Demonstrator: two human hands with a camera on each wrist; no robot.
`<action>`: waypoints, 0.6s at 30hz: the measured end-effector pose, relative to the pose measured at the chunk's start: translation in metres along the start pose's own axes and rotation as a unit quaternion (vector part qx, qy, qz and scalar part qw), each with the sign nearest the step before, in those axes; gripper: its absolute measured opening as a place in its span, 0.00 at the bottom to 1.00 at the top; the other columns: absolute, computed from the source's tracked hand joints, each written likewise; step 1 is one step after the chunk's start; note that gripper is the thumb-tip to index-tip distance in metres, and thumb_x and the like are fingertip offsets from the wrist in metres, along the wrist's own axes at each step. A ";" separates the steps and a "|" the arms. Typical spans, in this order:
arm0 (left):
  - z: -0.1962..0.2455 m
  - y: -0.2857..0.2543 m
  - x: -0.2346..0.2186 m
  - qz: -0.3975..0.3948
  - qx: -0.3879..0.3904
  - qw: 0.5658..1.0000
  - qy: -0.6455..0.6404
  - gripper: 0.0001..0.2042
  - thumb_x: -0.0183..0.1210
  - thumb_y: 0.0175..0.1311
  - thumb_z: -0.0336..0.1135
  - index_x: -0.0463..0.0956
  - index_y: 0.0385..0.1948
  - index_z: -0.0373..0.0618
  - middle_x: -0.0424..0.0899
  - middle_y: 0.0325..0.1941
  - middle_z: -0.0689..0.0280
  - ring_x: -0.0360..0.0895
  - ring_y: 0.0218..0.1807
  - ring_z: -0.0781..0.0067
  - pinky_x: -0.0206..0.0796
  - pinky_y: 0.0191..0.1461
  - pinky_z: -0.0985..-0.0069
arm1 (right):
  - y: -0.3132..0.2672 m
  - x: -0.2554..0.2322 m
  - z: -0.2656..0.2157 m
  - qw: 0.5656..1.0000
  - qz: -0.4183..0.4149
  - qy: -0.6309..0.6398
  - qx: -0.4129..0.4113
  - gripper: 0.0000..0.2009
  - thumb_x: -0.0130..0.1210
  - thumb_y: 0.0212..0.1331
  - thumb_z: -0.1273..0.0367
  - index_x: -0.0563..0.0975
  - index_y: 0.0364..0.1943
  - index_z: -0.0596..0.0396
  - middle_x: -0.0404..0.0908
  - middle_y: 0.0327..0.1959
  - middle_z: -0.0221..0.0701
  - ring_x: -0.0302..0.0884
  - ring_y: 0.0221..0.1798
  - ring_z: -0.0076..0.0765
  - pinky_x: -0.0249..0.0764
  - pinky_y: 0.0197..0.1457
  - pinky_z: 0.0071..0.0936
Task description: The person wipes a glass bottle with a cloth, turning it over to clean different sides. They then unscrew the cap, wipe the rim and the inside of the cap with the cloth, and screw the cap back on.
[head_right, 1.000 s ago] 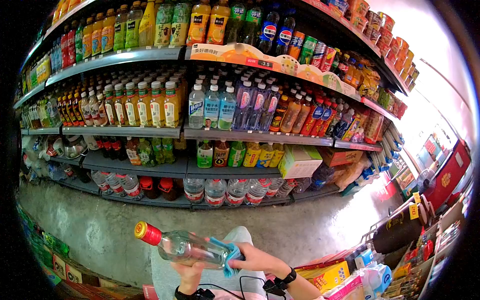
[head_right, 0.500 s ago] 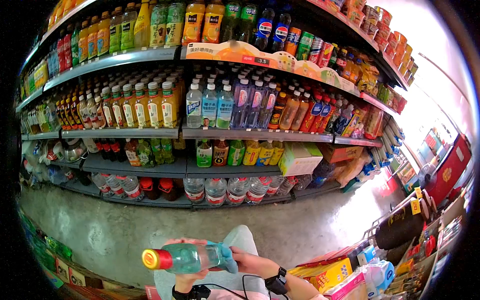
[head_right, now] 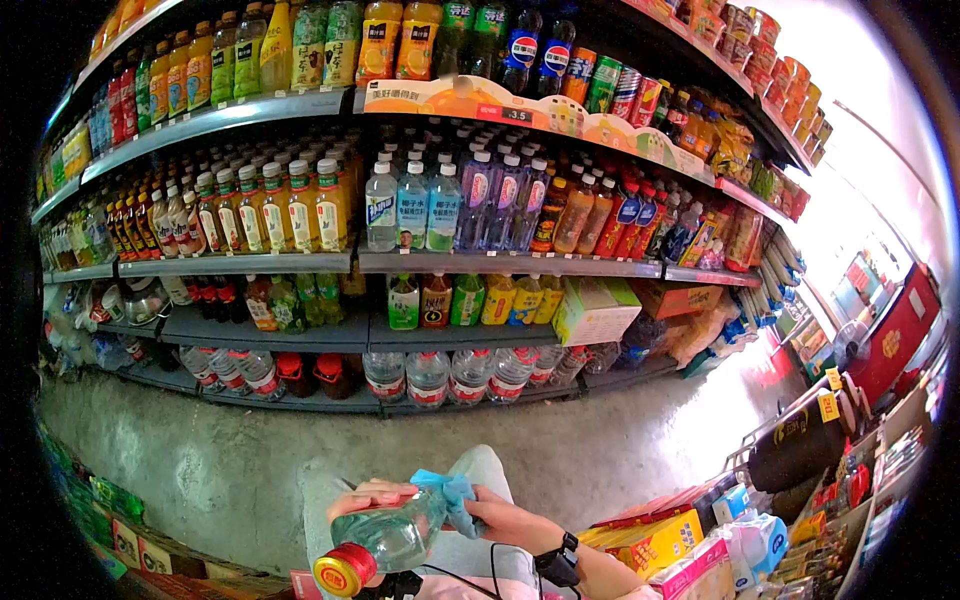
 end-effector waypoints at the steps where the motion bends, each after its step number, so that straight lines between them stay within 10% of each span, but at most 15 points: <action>1: 0.003 0.002 0.003 -0.013 0.019 1.000 -0.004 0.35 0.75 0.39 0.32 0.62 0.50 0.43 0.79 0.45 0.54 0.80 0.46 0.49 0.72 0.50 0.61 | -0.002 0.002 0.000 1.000 0.004 0.011 0.007 0.21 0.50 0.68 0.63 0.66 0.60 0.60 0.73 0.58 0.32 0.74 0.55 0.28 0.71 0.63 0.33; 5: -0.007 -0.019 -0.001 0.132 0.168 0.975 0.060 0.34 0.75 0.40 0.32 0.62 0.49 0.41 0.80 0.41 0.52 0.82 0.39 0.51 0.73 0.38 0.67 | 0.003 -0.011 0.029 0.992 -0.017 0.073 0.098 0.21 0.46 0.71 0.61 0.64 0.63 0.56 0.72 0.59 0.31 0.72 0.58 0.28 0.69 0.65 0.34; 8: 0.002 -0.007 0.006 0.059 0.168 0.979 0.100 0.33 0.75 0.39 0.30 0.62 0.48 0.40 0.80 0.37 0.51 0.82 0.34 0.51 0.75 0.36 0.64 | 0.002 0.000 0.033 0.986 -0.074 0.101 0.108 0.21 0.44 0.71 0.61 0.63 0.64 0.55 0.72 0.59 0.31 0.72 0.58 0.29 0.70 0.64 0.33; 18: -0.006 -0.008 0.007 0.018 0.005 0.999 0.029 0.23 0.67 0.53 0.26 0.64 0.49 0.40 0.80 0.44 0.50 0.81 0.45 0.46 0.75 0.46 0.59 | 0.001 -0.013 0.000 0.995 -0.062 -0.074 0.002 0.26 0.51 0.67 0.58 0.62 0.63 0.57 0.72 0.55 0.25 0.70 0.54 0.22 0.69 0.56 0.24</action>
Point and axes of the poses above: each hand's wrist, its own y-axis towards the middle knuckle, its own x-axis out of the palm, z = x × y, the point moved 9 cm from there along y, towards the middle knuckle
